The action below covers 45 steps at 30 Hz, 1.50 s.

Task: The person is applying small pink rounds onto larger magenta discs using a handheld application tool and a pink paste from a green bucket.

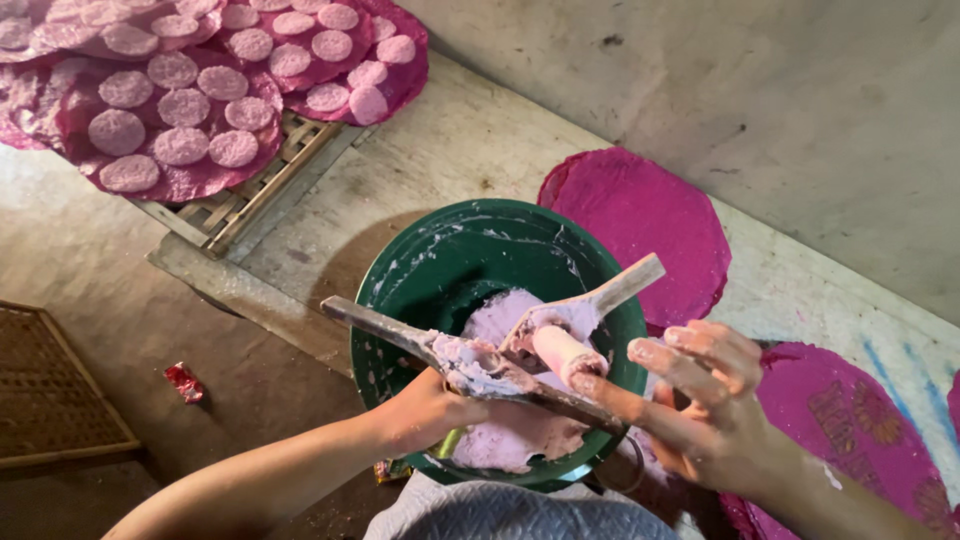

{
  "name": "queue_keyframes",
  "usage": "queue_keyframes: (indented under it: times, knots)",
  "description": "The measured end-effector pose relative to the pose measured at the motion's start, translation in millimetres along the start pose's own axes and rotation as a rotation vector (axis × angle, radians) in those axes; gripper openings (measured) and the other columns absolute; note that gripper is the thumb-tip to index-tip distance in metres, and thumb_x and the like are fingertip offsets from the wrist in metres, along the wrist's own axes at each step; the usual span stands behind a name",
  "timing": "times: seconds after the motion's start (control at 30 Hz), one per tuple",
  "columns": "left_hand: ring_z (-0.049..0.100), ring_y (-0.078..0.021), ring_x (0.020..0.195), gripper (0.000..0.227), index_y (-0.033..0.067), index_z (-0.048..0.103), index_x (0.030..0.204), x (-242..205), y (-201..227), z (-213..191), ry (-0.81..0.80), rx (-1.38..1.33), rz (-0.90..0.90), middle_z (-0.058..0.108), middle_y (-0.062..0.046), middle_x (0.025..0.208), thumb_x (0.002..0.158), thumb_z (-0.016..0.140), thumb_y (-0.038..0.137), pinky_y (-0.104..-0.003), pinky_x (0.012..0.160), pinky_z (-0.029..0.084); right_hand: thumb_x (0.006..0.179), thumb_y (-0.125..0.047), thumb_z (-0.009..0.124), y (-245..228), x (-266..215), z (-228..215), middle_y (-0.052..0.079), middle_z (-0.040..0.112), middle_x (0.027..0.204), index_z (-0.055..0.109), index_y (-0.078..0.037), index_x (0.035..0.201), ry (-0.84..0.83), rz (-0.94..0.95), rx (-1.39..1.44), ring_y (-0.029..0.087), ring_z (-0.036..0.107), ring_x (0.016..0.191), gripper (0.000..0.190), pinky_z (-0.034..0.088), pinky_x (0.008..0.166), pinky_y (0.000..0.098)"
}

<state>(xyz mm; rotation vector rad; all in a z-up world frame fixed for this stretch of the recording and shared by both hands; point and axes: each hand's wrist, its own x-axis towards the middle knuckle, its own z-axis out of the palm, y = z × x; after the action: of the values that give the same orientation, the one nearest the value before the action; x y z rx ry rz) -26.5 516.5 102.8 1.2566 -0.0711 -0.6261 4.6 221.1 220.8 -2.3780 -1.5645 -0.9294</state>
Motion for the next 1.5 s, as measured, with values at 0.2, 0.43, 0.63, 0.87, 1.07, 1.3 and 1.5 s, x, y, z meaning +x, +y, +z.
queue_keyframes:
  times: [0.2, 0.43, 0.63, 0.87, 1.07, 1.3, 1.5]
  knots:
    - [0.064, -0.0171, 0.108, 0.050, -0.0013, 0.066, 0.131, -3.3, -8.8, -4.2, -0.001, -0.049, -0.020, 0.071, -0.009, 0.122, 0.081, 0.061, -0.004, -0.034, 0.091, 0.052, 0.079, 0.006, 0.061, -6.0, -2.3, 0.4, 0.007, 0.048, 0.138, 0.075, -0.031, 0.120, -0.041, 0.156, 0.154, 0.031, 0.037, 0.128, 0.057, 0.037, 0.108, 0.0439]
    - [0.064, -0.0108, 0.098, 0.052, 0.0061, 0.065, 0.130, -9.7, -9.0, -5.4, 0.025, 0.007, -0.036, 0.072, -0.004, 0.114, 0.079, 0.061, -0.001, -0.029, 0.084, 0.053, 0.079, 0.001, 0.065, -8.3, -0.2, 5.8, 0.002, 0.051, 0.134, 0.077, -0.034, 0.120, 0.009, 0.023, 0.056, 0.027, 0.041, 0.123, 0.055, 0.036, 0.106, 0.0475]
    - [0.062, -0.0112, 0.085, 0.044, 0.0047, 0.069, 0.123, -12.5, -21.0, -9.6, 0.038, 0.087, -0.089, 0.071, -0.003, 0.099, 0.080, 0.065, 0.008, -0.030, 0.073, 0.051, 0.076, -0.006, 0.069, -2.9, -5.9, 11.0, -0.002, 0.055, 0.135, 0.077, -0.034, 0.111, 0.027, -0.038, 0.038, 0.024, 0.045, 0.120, 0.045, 0.038, 0.101, 0.0472]
    - [0.061, -0.0121, 0.083, 0.032, 0.0025, 0.072, 0.111, -8.9, -46.5, -19.4, 0.086, 0.068, -0.120, 0.068, -0.003, 0.091, 0.080, 0.070, 0.012, -0.030, 0.074, 0.050, 0.080, -0.016, 0.082, 1.7, -13.3, 18.2, 0.001, 0.056, 0.127, 0.077, -0.023, 0.105, 0.177, -0.046, 0.114, 0.025, 0.044, 0.118, 0.026, 0.046, 0.094, 0.0411]
    - [0.063, -0.0127, 0.085, 0.031, 0.0036, 0.070, 0.110, -8.2, -47.9, -18.5, 0.140, 0.058, -0.101, 0.069, -0.002, 0.093, 0.080, 0.070, 0.009, -0.031, 0.076, 0.052, 0.077, -0.006, 0.085, -9.9, -21.1, 6.2, 0.001, 0.061, 0.120, 0.076, -0.018, 0.098, 0.230, 0.327, 0.244, 0.022, 0.055, 0.111, 0.025, 0.046, 0.093, 0.0378]
    - [0.065, -0.0142, 0.088, 0.044, 0.0102, 0.061, 0.117, 5.7, -36.4, -21.9, 0.200, -0.095, 0.106, 0.066, -0.003, 0.098, 0.076, 0.064, -0.006, -0.031, 0.076, 0.055, 0.071, 0.005, 0.068, -23.0, 22.6, 22.2, 0.016, 0.051, 0.140, 0.076, -0.011, 0.118, 0.025, 0.294, 0.307, 0.034, 0.046, 0.125, 0.051, 0.042, 0.104, 0.0445]
    - [0.064, -0.0143, 0.105, 0.040, 0.0030, 0.065, 0.123, 4.7, -47.4, -48.7, 0.425, 0.213, 0.524, 0.067, -0.004, 0.113, 0.084, 0.063, -0.006, -0.029, 0.088, 0.053, 0.075, 0.011, 0.052, -18.8, 17.4, 47.7, 0.018, 0.039, 0.144, 0.058, -0.009, 0.138, 0.096, 0.517, 0.501, 0.034, 0.041, 0.136, 0.066, 0.038, 0.111, 0.0447]
